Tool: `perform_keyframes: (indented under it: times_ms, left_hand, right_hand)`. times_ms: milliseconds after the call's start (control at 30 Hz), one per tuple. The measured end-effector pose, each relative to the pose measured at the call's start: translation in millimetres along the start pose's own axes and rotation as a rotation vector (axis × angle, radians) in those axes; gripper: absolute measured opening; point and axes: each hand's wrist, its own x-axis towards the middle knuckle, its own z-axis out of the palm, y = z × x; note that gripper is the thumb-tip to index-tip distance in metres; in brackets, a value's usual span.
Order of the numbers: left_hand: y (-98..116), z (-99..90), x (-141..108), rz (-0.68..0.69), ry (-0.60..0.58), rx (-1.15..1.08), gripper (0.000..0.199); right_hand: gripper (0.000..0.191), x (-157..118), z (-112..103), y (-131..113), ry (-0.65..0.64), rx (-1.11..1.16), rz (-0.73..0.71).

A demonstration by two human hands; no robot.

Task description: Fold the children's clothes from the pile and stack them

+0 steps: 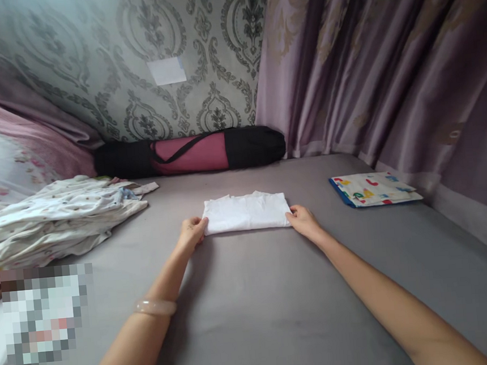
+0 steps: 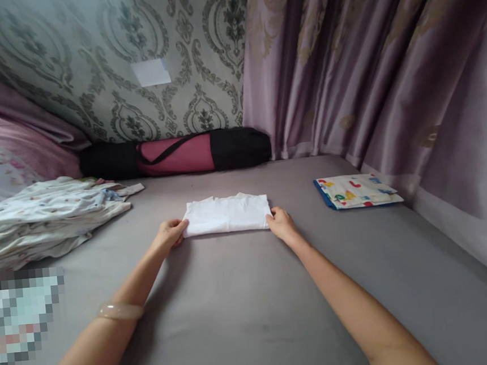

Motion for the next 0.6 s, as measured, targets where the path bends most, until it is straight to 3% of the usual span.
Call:
perform_keyframes:
  times_ms: [167, 233, 367, 433, 500, 600]
  left_hand:
    - [-3, -3.2, 8, 0.022, 0.051, 0.201, 0.027]
    - [-4, -5.1, 8, 0.091, 0.107, 0.29, 0.027]
    - [5, 6.1, 1, 0.512, 0.363, 0.491, 0.027]
    - [14, 22.7, -5, 0.745, 0.269, 0.571, 0.028]
    - [25, 43.6, -9, 0.89, 0.045, 0.647, 0.028]
    - [34, 70.4, -6, 0.858, -0.057, 0.722, 0.037]
  right_hand:
    - [0.021, 0, -6, 1, 0.01, -0.181, -0.01]
    - [0.024, -3, -11, 0, 0.014, -0.243, -0.041]
    - [0.032, -9, -15, -22, 0.119, -0.349, -0.231]
    - [0.039, -12, -6, -42, 0.033, -0.353, -0.425]
    - [0.043, -13, 11, -63, -0.14, -0.329, -0.594]
    - [0.052, -11, 37, -85, -0.283, -0.318, -0.66]
